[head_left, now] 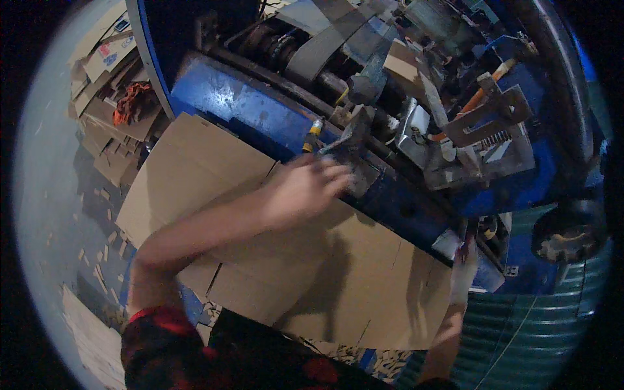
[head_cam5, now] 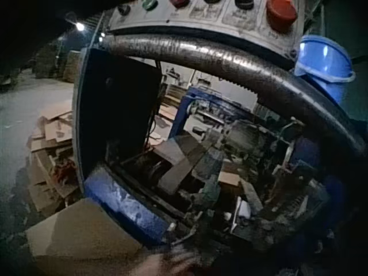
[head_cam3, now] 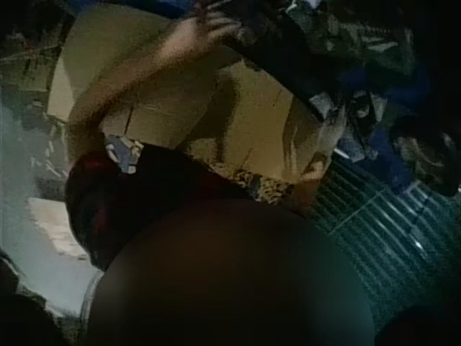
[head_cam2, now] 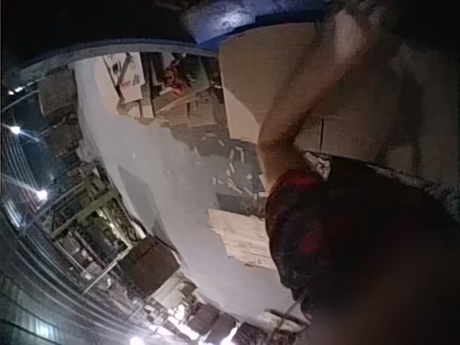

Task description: The person repeatedly feeds flat cardboard sheets into a machine, folds the resulting box blanks, and stacks them. The person wears gloves and handles the cardboard by hand throughout the process.

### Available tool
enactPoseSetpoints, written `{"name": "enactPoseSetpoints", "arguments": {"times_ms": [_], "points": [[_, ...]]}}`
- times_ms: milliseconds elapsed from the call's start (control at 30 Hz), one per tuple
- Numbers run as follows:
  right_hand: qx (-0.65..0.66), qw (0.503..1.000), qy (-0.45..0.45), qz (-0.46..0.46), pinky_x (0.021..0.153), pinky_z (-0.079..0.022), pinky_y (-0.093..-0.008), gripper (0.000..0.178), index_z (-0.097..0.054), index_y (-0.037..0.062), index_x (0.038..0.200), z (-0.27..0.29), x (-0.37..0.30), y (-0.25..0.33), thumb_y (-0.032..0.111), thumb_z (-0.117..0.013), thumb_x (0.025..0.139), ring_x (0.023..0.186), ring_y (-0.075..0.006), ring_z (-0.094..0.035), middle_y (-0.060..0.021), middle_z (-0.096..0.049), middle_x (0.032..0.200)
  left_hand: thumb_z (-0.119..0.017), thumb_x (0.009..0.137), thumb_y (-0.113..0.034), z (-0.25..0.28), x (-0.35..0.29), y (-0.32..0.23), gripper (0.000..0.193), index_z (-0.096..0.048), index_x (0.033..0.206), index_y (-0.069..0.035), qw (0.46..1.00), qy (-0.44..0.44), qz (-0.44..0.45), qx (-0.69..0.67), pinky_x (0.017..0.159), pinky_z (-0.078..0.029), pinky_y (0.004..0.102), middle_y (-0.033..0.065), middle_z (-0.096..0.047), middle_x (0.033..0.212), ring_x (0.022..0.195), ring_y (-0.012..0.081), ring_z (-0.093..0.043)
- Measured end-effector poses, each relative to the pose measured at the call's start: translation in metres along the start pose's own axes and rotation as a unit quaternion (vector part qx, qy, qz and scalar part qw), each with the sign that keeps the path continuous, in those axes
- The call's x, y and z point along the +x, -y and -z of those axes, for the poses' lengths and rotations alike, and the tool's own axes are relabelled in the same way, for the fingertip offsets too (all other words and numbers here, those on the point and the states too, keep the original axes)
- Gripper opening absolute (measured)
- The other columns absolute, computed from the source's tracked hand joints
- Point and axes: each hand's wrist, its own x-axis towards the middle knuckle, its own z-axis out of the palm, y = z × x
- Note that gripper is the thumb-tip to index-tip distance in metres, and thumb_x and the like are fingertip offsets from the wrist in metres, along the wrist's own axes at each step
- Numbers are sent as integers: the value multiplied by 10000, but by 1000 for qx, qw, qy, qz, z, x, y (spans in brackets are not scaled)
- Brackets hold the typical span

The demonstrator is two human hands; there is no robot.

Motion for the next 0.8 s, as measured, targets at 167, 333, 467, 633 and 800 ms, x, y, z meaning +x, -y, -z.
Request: {"name": "enactPoseSetpoints", "arguments": {"times_ms": [167,333,467,633,800], "points": [[-222,943,-123,-216,1067,-324,-367,640,-287,-15,1419,29,-191,-50,80,-600,869,1293,-271,-360,-149,-347,1442,-713,729,-150,82,-188,-14,534,-541,1217,-18,885,-30,416,209,991,-395,443,166,-489,1312,1166,360,-465],[250,849,-201,-419,1009,-364,-385,617,-391,-13,1356,32,-311,-127,340,-597,893,1187,-237,-459,-126,-462,1322,-702,781,-237,101,-260,-44,556,-509,1247,-2,783,27,592,187,1012,-362,456,194,-445,1352,1205,376,-416],[402,790,-120,-447,811,-476,-396,592,-427,15,1312,34,-340,-137,412,-561,894,1029,-225,-534,-92,-543,1165,-725,752,-265,102,-255,-72,597,-503,1244,-9,788,2,590,177,979,-375,448,206,-457,1277,1164,391,-418],[391,778,-173,-460,744,-483,-366,480,-435,65,1305,43,-320,-75,239,-566,877,971,-205,-555,-61,-559,1135,-767,686,-285,106,-241,-79,604,-532,1180,-28,782,24,598,175,922,-390,448,185,-492,1119,1042,375,-450],[462,798,-202,-329,826,-473,-370,486,-418,96,1337,43,-302,-44,180,-565,881,1077,-215,-531,-70,-525,1228,-778,676,-289,123,-251,-62,568,-535,1098,3,774,12,624,108,855,-411,417,149,-537,1034,974,321,-498]]}}
